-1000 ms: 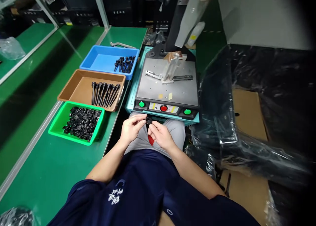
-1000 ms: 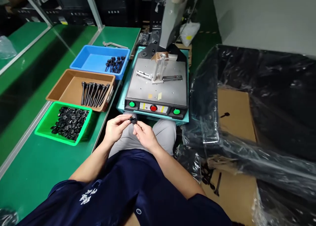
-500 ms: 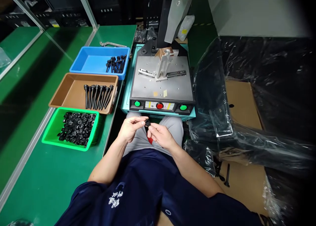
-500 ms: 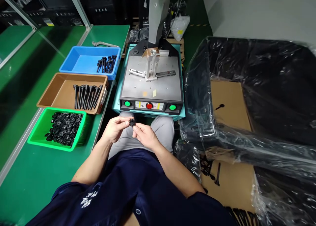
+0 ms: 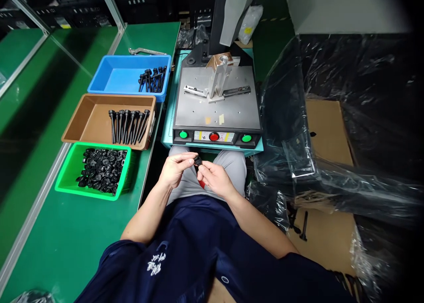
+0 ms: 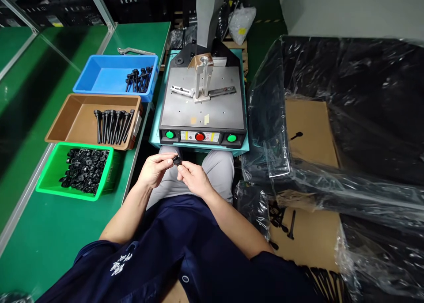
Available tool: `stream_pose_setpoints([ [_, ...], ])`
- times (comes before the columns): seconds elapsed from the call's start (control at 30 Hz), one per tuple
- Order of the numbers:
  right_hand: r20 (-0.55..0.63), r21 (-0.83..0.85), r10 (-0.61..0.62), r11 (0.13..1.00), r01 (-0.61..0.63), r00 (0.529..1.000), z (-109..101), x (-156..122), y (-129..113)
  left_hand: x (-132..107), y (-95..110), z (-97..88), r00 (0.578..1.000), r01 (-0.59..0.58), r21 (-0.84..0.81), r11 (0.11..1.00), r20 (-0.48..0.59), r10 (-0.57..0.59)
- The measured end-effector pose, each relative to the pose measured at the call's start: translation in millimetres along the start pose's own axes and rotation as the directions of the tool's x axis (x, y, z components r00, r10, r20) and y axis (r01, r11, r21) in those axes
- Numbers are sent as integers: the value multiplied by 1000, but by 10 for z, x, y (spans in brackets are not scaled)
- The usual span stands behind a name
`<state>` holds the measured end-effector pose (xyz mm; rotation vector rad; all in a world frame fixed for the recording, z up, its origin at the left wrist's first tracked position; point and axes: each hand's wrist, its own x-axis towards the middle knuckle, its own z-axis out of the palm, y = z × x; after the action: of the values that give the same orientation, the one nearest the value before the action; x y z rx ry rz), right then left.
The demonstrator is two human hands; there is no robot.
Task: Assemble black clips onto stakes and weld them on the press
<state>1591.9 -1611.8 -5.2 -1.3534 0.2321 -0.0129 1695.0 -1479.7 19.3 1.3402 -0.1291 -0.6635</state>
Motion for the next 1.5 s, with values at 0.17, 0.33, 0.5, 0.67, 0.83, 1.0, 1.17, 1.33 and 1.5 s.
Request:
stream_pose_setpoints([
  [0.17,-56,-148,-43,988,35,998,-5,-4,55,-4,-21,16,1000,-18,15,1000,7,18],
  [0.33,16,86,54,995,-55,998,-1,-6,53,-11,-11,11,999,-33,38,999,39,32],
  [0.5,70,234,137,961,-149,988,-17,-3,65,-6,12,22,998,-7,35,999,69,4],
  [0.67,-11,-65,11,998,-12,1000,-56,-6,121,22,71,28,992,-121,155,981,64,112],
  [0.83,-110,-298,-129,950,91,986,-45,-35,124,37,101,32,987,-136,204,970,107,116],
  [1.0,-61,-140,-40,990,31,997,-47,-24,147,34,104,40,988,-133,254,958,112,108],
  [1.17,-10,-65,1,998,-2,1000,-87,-22,177,64,159,22,979,-136,284,949,186,85],
  [1.33,-47,-85,-19,996,15,999,-104,-20,225,119,167,6,967,-143,300,943,247,68],
  [1.5,-46,89,8,996,-4,999,-115,20,247,109,83,68,972,-167,269,949,204,113],
])
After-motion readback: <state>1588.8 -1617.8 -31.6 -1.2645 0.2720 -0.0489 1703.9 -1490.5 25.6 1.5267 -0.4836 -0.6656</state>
